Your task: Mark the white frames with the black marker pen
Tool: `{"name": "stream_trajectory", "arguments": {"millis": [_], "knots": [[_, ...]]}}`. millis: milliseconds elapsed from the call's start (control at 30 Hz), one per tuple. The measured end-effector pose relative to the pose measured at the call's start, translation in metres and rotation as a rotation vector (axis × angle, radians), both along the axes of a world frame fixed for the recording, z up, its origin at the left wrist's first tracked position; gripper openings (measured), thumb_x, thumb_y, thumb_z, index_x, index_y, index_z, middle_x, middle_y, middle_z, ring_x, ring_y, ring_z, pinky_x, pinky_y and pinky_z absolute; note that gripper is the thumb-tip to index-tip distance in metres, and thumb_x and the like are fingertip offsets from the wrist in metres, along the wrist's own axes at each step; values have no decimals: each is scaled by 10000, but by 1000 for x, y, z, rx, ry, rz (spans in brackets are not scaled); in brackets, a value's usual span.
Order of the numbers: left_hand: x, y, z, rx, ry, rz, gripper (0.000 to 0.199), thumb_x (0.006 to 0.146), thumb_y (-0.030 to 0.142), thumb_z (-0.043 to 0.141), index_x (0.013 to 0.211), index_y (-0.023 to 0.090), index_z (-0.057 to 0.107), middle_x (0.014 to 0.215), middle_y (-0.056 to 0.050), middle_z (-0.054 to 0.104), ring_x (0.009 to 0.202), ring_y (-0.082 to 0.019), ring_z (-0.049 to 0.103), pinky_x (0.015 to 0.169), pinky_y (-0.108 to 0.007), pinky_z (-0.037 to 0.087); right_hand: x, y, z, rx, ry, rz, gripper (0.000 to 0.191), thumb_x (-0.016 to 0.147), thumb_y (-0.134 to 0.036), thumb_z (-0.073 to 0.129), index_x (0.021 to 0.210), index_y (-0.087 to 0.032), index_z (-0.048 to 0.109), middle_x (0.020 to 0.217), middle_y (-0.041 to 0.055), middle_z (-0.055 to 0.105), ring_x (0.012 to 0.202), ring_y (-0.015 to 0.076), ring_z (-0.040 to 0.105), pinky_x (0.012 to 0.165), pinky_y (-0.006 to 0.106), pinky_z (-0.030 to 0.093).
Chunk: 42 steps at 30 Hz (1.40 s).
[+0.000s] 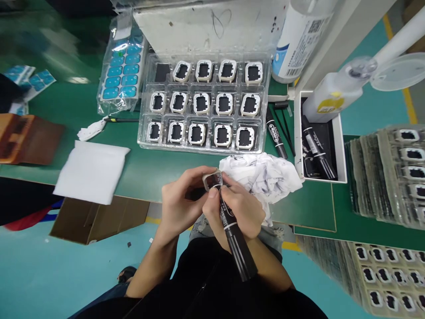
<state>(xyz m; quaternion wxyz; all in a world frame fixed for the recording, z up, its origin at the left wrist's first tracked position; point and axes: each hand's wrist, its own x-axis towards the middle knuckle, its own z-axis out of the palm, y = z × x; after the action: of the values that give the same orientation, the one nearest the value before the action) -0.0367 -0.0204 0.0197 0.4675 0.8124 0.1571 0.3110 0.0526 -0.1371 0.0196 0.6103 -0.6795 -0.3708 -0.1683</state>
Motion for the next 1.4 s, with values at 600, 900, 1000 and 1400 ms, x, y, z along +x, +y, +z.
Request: {"name": "stream_trajectory", "arguments": {"millis": [600, 900, 1000, 1400], "knots": [[-3, 1, -3, 36, 19, -2, 448, 1031, 92, 794, 1427, 299, 763, 1289, 3, 884, 1023, -159, 884, 981, -253, 749, 1, -3, 5, -17, 129, 19, 134, 1034, -120, 810, 1070, -235, 752, 1078, 62, 895, 907, 298, 908, 814, 388, 808], [-2, 2, -4, -97, 18, -36, 431, 1029, 201, 859, 1442, 253, 746, 1267, -45, 877, 1044, -191, 886, 992, -289, 765, -2, -6, 2, 25, 141, 21, 122, 1048, -151, 808, 1080, -248, 742, 983, 27, 875, 929, 318, 908, 809, 423, 811], [-1, 2, -2, -122, 12, -42, 437, 1011, 223, 889, 1425, 248, 755, 1223, -41, 885, 1041, -204, 892, 993, -304, 774, -2, -3, 2, 25, 145, -4, 99, 1053, -168, 804, 1069, -251, 752, 1005, 29, 882, 894, 307, 906, 787, 427, 814], [0, 6, 3, -261, 4, -84, 536, 950, 296, 991, 1432, 241, 763, 1214, -53, 899, 1093, -241, 906, 999, -313, 783, 1, -18, -1, 5, 350, 96, 100, 1086, -315, 827, 1118, -244, 888, 817, 30, 834, 656, 313, 842, 725, 468, 826]]}}
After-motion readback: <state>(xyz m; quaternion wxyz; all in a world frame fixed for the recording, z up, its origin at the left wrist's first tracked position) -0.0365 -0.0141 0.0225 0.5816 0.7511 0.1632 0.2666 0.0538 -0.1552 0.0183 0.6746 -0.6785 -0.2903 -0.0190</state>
